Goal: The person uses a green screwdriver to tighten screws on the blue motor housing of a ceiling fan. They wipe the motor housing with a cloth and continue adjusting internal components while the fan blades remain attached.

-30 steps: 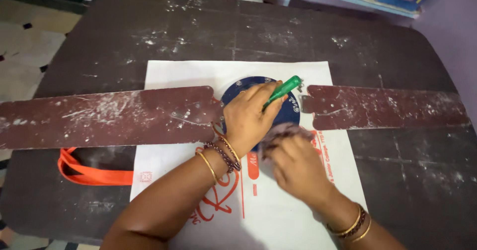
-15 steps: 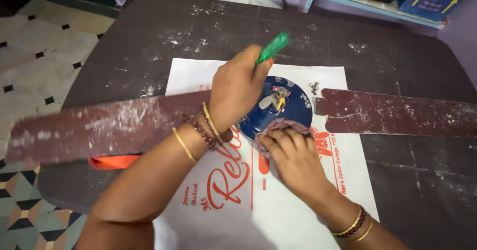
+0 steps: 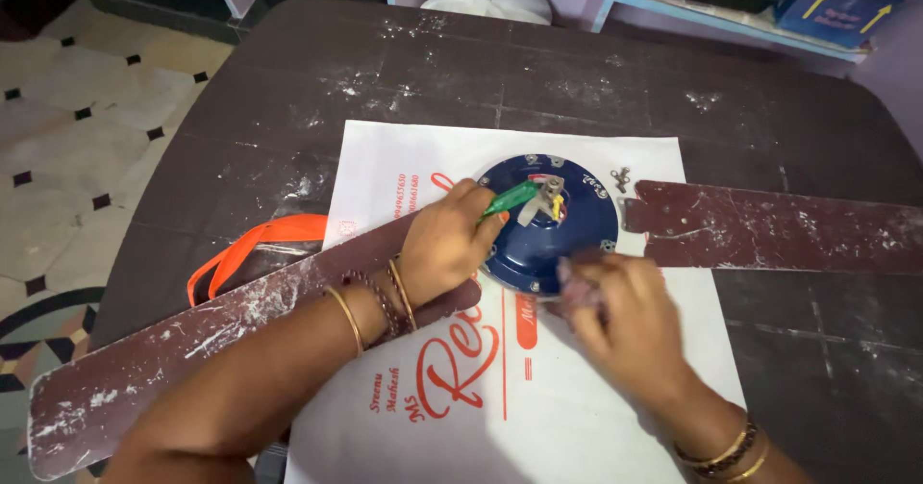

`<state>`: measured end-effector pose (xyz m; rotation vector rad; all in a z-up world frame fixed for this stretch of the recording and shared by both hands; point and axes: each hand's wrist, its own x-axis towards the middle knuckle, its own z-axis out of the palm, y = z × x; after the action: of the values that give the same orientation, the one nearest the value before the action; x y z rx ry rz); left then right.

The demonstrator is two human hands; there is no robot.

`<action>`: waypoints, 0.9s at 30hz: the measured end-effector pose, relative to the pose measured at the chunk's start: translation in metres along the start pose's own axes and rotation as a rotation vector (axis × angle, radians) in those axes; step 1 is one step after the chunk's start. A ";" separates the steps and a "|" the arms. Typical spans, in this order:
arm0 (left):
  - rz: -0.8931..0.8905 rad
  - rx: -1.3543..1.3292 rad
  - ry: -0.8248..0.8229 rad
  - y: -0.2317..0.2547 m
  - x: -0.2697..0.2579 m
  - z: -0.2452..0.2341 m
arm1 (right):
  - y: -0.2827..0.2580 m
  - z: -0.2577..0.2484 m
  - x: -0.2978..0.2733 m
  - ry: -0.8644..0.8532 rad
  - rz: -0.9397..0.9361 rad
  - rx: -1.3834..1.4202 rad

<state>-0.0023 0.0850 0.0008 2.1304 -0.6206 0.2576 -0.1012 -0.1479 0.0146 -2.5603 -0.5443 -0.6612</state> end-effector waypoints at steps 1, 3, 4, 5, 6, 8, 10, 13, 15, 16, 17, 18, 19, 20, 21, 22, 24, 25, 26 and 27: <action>-0.041 -0.028 0.012 -0.004 0.004 0.000 | -0.002 0.006 0.004 -0.068 -0.106 -0.037; -0.121 -0.086 0.033 -0.009 0.011 0.002 | -0.010 0.025 0.012 -0.204 -0.315 -0.110; -0.125 -0.075 0.054 -0.011 0.012 0.004 | -0.014 0.034 0.014 -0.224 -0.338 -0.165; -0.126 -0.064 0.075 -0.012 0.013 0.005 | -0.019 0.043 0.015 -0.243 -0.360 -0.222; -0.127 -0.053 0.096 -0.012 0.013 0.006 | -0.020 0.048 0.015 -0.262 -0.382 -0.280; -0.072 -0.050 0.108 -0.011 0.008 0.007 | -0.021 0.054 0.015 -0.258 -0.417 -0.256; -0.048 -0.045 0.108 -0.010 0.004 0.009 | -0.019 0.055 0.012 -0.291 -0.446 -0.229; -0.042 -0.035 0.114 -0.007 0.002 0.008 | -0.014 0.047 0.006 -0.346 -0.507 -0.147; -0.033 -0.048 0.131 -0.004 0.003 0.002 | -0.011 0.034 0.005 -0.338 -0.569 -0.047; -0.025 -0.048 0.150 -0.001 0.004 -0.001 | -0.009 0.026 0.005 -0.352 -0.487 0.017; -0.023 -0.050 0.172 0.002 0.004 -0.004 | -0.007 0.016 0.005 -0.372 -0.409 0.081; -0.020 -0.053 0.194 0.006 0.003 -0.008 | -0.006 0.006 0.005 -0.391 -0.330 0.145; -0.039 -0.114 0.188 0.011 0.002 -0.012 | -0.005 -0.008 0.006 -0.578 -0.103 0.017; -0.058 -0.175 0.182 0.016 0.000 -0.017 | -0.003 -0.022 0.009 -0.754 0.130 -0.115; -0.074 -0.234 0.180 0.022 0.001 -0.023 | -0.001 -0.033 0.016 -0.746 0.106 -0.109; -0.062 -0.326 0.179 0.028 0.002 -0.028 | -0.001 -0.043 0.023 -0.737 0.082 -0.103; -0.032 -0.507 0.185 0.041 0.006 -0.038 | -0.005 -0.059 0.043 -0.579 -0.059 -0.145; -0.002 -0.666 0.164 0.047 0.009 -0.040 | -0.009 -0.067 0.053 -0.430 -0.172 -0.185; 0.028 -0.824 0.143 0.055 0.014 -0.039 | -0.013 -0.074 0.061 -0.279 -0.283 -0.223; 0.058 -0.979 0.119 0.061 0.018 -0.038 | -0.019 -0.081 0.067 -0.201 -0.192 -0.114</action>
<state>-0.0164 0.0797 0.0732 1.1489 -0.5732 0.0752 -0.0841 -0.1551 0.1197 -2.7219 -0.8510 -0.5127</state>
